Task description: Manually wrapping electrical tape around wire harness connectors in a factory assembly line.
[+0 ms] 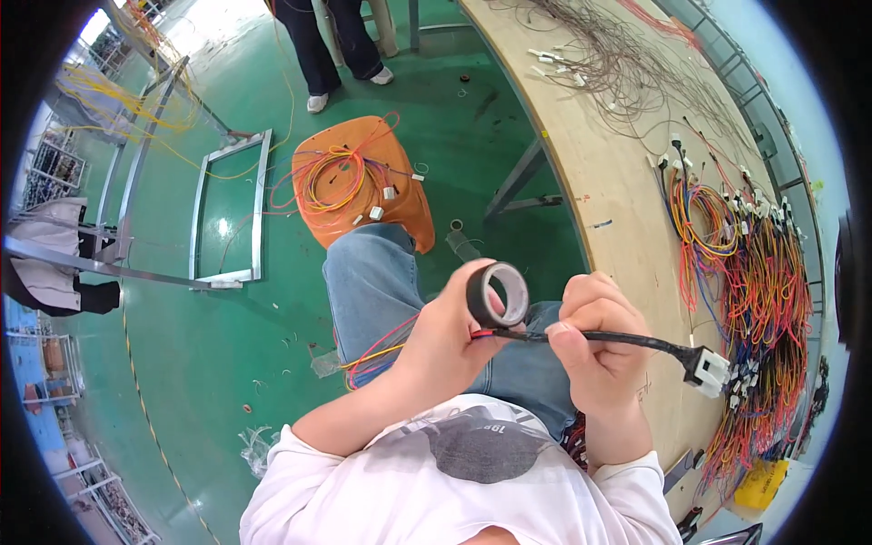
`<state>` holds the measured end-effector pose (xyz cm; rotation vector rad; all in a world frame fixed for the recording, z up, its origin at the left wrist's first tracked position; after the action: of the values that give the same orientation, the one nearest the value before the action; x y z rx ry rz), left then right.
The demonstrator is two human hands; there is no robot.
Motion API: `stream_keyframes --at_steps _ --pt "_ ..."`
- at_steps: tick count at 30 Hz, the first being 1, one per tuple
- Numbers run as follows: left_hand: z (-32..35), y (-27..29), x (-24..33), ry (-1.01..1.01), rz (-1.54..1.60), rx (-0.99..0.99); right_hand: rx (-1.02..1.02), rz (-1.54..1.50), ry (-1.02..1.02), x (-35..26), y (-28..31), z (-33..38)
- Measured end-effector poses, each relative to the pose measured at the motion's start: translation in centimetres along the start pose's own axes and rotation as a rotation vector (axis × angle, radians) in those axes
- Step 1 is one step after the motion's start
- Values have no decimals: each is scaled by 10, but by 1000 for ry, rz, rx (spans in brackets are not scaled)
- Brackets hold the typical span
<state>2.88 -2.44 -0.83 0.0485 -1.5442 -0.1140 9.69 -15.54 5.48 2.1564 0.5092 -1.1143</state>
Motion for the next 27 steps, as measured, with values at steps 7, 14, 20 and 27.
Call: stream_keyframes --at_steps 7,14,20,27 --pt "11 13 12 220 1212 -78 0 -134 -3 5 -4 1" --pt "12 27 19 -543 684 -273 116 -310 -221 0 6 -5" --pt "11 10 18 -311 325 152 78 -64 -149 4 1 -19" --pt "14 13 21 -272 282 230 -87 -130 -165 9 -23 -13"
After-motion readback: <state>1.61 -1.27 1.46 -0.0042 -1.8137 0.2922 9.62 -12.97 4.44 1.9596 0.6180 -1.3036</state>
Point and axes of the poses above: each hand's wrist, its own z-axis away from the middle knuckle, its own y-axis out of the back of the hand, x = y × z, the point moved 3 cm from there along -z, towards the middle knuckle, and after that the axes turned 11 degrees about -x, right-handed, at the moved point
